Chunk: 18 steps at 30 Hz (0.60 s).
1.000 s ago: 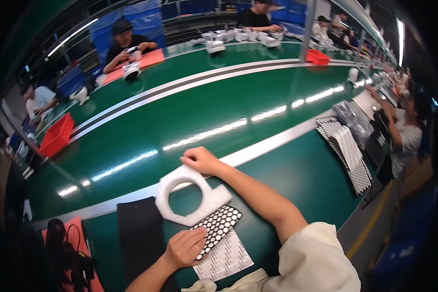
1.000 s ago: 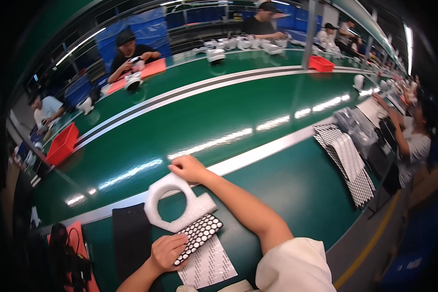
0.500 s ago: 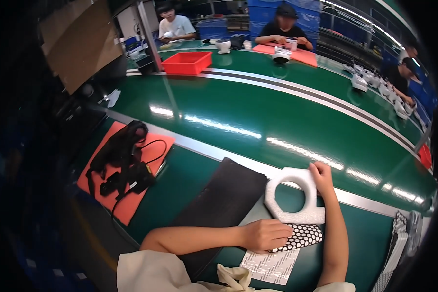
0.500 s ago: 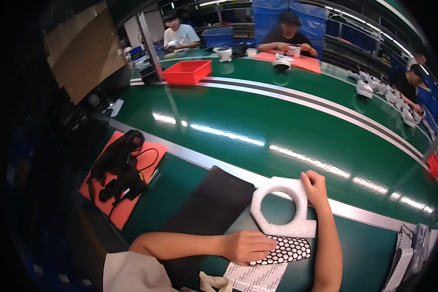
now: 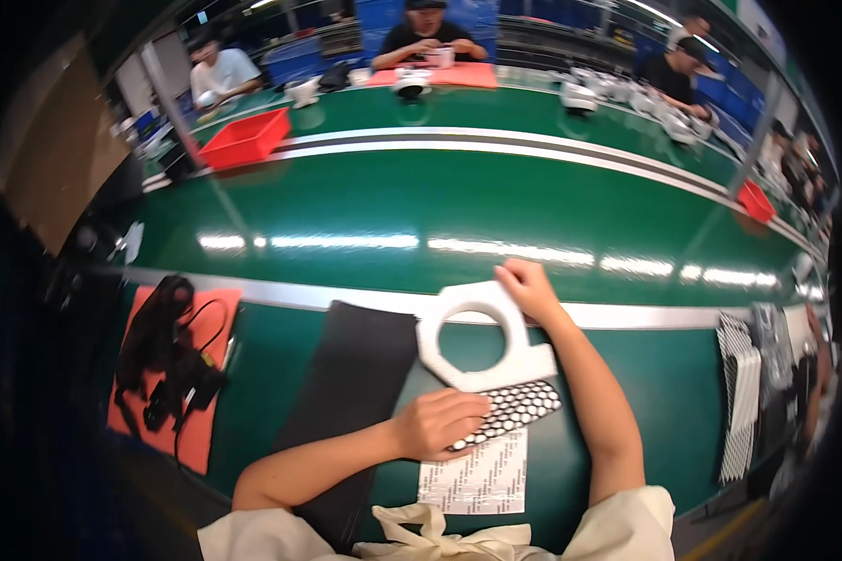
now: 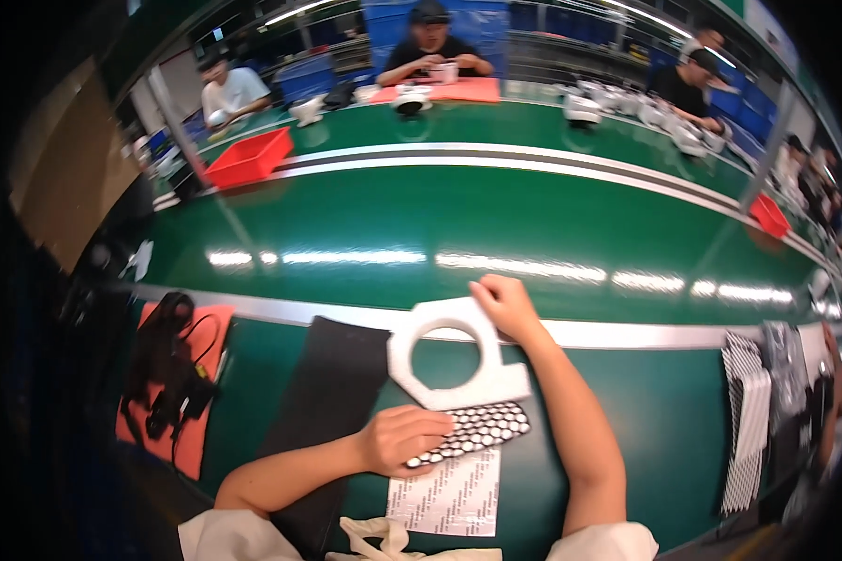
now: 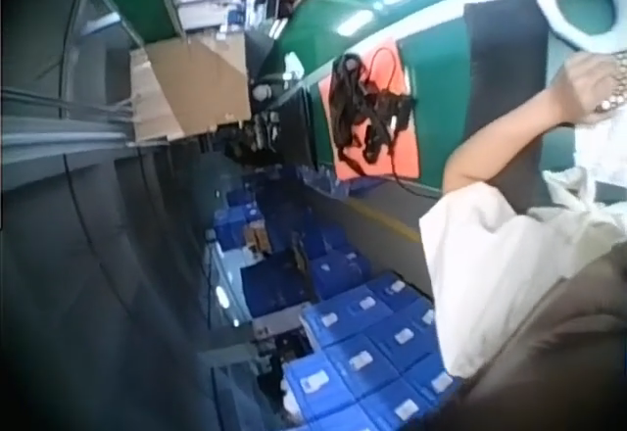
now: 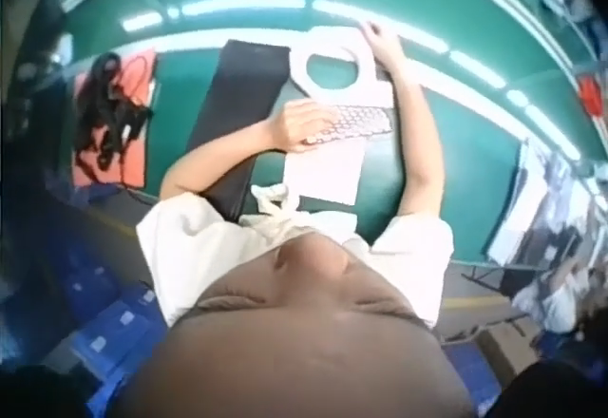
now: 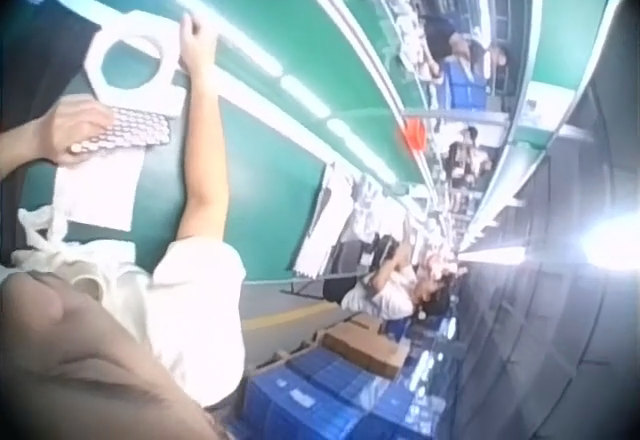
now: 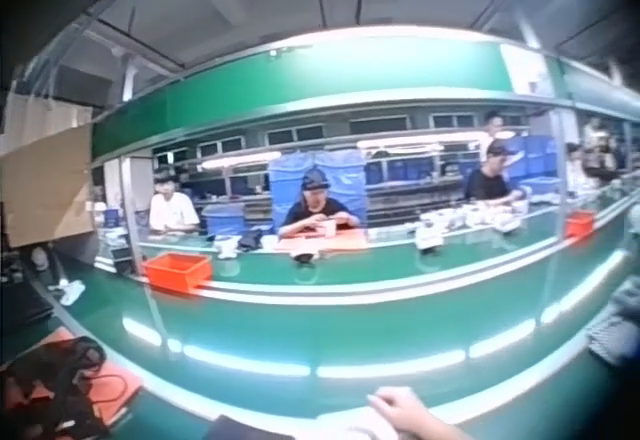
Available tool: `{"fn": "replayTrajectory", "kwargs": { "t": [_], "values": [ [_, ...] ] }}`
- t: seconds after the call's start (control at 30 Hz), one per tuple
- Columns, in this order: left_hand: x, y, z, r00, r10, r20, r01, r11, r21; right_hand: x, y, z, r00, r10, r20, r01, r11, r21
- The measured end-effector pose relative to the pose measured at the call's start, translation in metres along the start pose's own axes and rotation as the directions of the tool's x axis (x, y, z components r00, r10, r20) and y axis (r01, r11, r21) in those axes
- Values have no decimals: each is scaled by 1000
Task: Assembling various components of a white surveillance camera on a factory production line.
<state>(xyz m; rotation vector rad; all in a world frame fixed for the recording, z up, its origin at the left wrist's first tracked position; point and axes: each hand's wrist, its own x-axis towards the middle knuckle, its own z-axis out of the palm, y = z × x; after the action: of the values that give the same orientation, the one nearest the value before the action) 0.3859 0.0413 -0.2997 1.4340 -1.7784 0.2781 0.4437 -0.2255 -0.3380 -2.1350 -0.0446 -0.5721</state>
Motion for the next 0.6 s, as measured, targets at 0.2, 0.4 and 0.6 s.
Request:
{"fn": "replayTrajectory", "kwargs": {
  "t": [0.2, 0.4, 0.6],
  "values": [
    [5, 4, -6, 999, -17, 45, 16, 1000, 21, -1, -13, -1, 1000, 0, 10, -1, 999, 40],
    [9, 4, -4, 997, -21, 71, 21, 1000, -5, -5, -13, -10, 1000, 15, 14, -15, 1000, 8],
    [7, 3, -5, 998, -24, 53, 23, 1000, 16, -1, -5, 0, 999, -43, 10, 43, 999, -13]
  ]
}}
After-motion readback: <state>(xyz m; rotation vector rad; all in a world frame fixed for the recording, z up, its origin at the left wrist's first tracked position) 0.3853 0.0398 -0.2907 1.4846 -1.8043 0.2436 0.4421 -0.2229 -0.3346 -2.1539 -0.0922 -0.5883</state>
